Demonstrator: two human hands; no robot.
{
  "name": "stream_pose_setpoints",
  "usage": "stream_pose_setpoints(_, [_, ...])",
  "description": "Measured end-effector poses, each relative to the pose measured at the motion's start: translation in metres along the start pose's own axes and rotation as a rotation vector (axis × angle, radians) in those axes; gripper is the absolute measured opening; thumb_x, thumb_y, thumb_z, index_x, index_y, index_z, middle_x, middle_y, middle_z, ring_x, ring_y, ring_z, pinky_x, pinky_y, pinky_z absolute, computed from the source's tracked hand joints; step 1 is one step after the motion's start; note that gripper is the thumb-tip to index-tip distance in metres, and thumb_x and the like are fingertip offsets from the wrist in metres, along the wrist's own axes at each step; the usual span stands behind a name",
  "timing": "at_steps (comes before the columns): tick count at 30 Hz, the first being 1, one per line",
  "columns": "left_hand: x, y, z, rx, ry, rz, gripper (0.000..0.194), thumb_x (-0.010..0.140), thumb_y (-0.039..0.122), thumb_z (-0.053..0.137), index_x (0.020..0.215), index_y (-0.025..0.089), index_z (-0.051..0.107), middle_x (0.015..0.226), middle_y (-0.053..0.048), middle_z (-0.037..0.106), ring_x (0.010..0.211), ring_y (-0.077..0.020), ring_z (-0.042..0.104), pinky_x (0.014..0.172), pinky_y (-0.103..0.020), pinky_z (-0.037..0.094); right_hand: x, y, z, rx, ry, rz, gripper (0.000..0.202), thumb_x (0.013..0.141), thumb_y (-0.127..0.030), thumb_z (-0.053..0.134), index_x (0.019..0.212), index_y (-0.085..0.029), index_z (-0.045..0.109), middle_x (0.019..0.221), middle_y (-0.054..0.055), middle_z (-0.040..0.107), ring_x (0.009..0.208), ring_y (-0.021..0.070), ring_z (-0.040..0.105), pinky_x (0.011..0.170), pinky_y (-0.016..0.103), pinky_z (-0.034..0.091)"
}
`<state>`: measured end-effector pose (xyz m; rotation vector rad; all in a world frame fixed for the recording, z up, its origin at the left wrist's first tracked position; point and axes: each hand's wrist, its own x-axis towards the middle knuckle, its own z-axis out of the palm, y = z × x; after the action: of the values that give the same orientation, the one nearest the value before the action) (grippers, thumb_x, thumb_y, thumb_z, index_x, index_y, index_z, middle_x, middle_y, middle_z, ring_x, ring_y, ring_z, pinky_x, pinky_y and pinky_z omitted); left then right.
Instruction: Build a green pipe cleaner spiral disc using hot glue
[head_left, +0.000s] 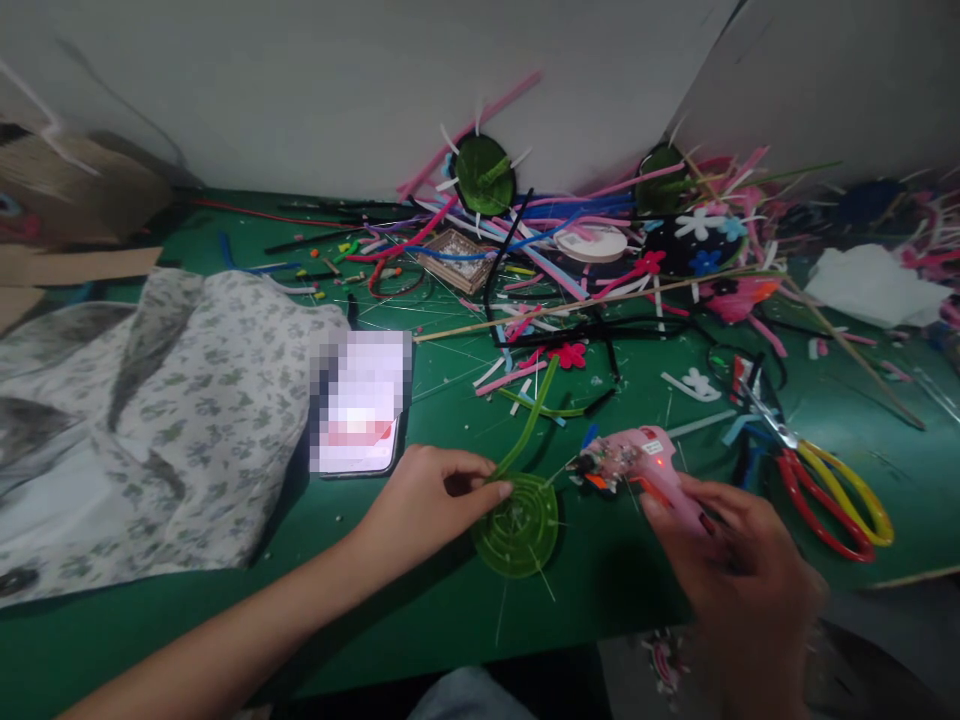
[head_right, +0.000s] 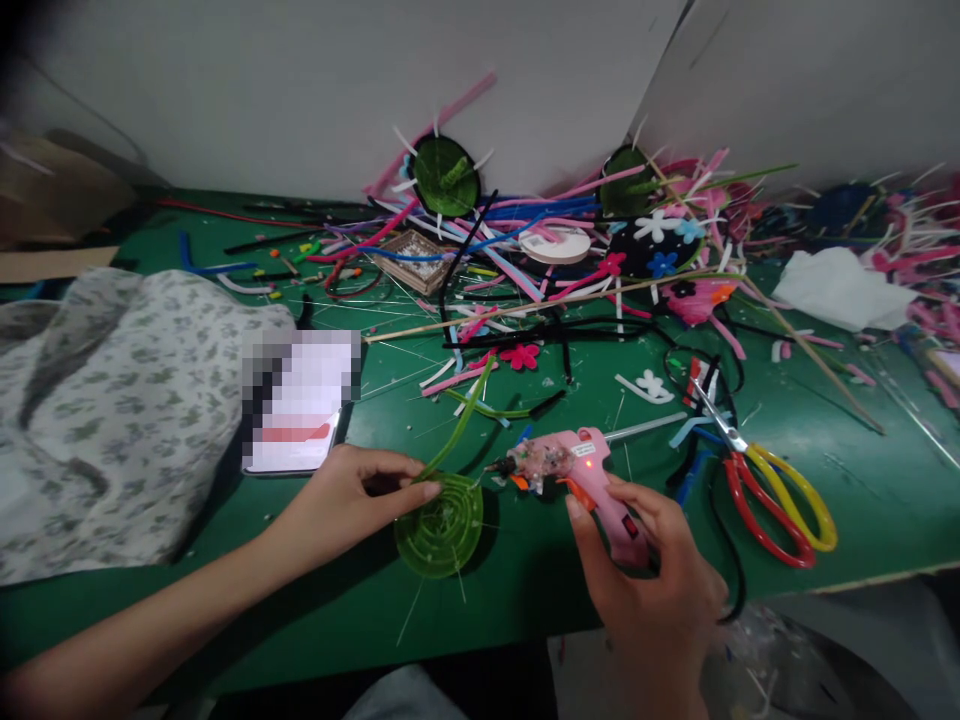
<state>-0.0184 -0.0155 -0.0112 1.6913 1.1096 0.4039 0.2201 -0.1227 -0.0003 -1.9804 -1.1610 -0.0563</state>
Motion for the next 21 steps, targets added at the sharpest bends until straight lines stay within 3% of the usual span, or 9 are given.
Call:
stream_pose_setpoints(5, [-0.001, 0.0, 0.0, 0.03, -0.016, 0.043, 0.033, 0.084, 0.04, 0.061, 0.063, 0.014, 0.063, 0.057, 0.003, 0.046, 0.055, -0.0093, 0.041, 0.051, -0.02, 0.03, 0.013, -0.003, 0.005, -0.104, 0.011, -0.072, 0.038, 0.07, -0.05, 0.074, 0.093, -0.021, 0.067, 0.084, 0.003, 0.072, 0.065, 0.018, 0.066, 0.06, 0.027, 0.05])
stream_pose_setpoints(8, [-0.001, 0.0, -0.001, 0.042, -0.047, 0.07, 0.034, 0.085, 0.038, 0.06, 0.061, 0.014, 0.062, 0.056, 0.004, 0.045, 0.055, -0.0089, 0.041, 0.051, -0.02, 0.029, 0.022, 0.001, 0.015, -0.231, 0.024, -0.248, 0.032, 0.074, -0.046, 0.073, 0.09, -0.019, 0.066, 0.081, 0.003, 0.071, 0.065, 0.0182, 0.066, 0.06, 0.028, 0.05])
stream_pose_setpoints(13, [-0.001, 0.0, -0.001, 0.063, -0.044, 0.102, 0.033, 0.085, 0.036, 0.06, 0.06, 0.015, 0.062, 0.055, 0.004, 0.047, 0.054, -0.0089, 0.041, 0.051, -0.02, 0.029, 0.035, 0.001, 0.03, -0.266, 0.062, -0.577, 0.024, 0.08, -0.028, 0.071, 0.1, -0.015, 0.065, 0.099, 0.01, 0.072, 0.09, 0.0246, 0.066, 0.083, 0.038, 0.052])
stream_pose_setpoints(15, [-0.001, 0.002, -0.001, 0.085, -0.048, 0.113, 0.03, 0.085, 0.035, 0.061, 0.063, 0.015, 0.066, 0.057, 0.003, 0.052, 0.055, -0.0096, 0.045, 0.052, -0.02, 0.031, 0.04, -0.009, 0.031, -0.175, 0.003, -0.689, 0.027, 0.084, -0.019, 0.066, 0.11, -0.016, 0.063, 0.114, 0.012, 0.068, 0.105, 0.0255, 0.063, 0.093, 0.042, 0.048])
stream_pose_setpoints(18, [-0.003, 0.004, -0.002, 0.106, -0.066, 0.112, 0.025, 0.085, 0.036, 0.062, 0.073, 0.016, 0.072, 0.062, 0.001, 0.062, 0.058, -0.0116, 0.052, 0.054, -0.021, 0.035, 0.05, -0.03, 0.03, -0.118, -0.183, -0.848, 0.036, 0.088, -0.013, 0.058, 0.122, -0.024, 0.06, 0.133, 0.008, 0.058, 0.125, 0.0265, 0.05, 0.104, 0.049, 0.04])
stream_pose_setpoints(21, [-0.004, 0.006, -0.003, 0.109, -0.076, 0.108, 0.025, 0.084, 0.037, 0.063, 0.074, 0.017, 0.073, 0.063, 0.0, 0.064, 0.059, -0.0125, 0.054, 0.055, -0.021, 0.036, 0.058, -0.043, 0.029, -0.136, -0.369, -0.966, 0.03, 0.091, -0.016, 0.054, 0.114, -0.031, 0.064, 0.127, 0.0, 0.063, 0.124, 0.0257, 0.051, 0.11, 0.059, 0.026])
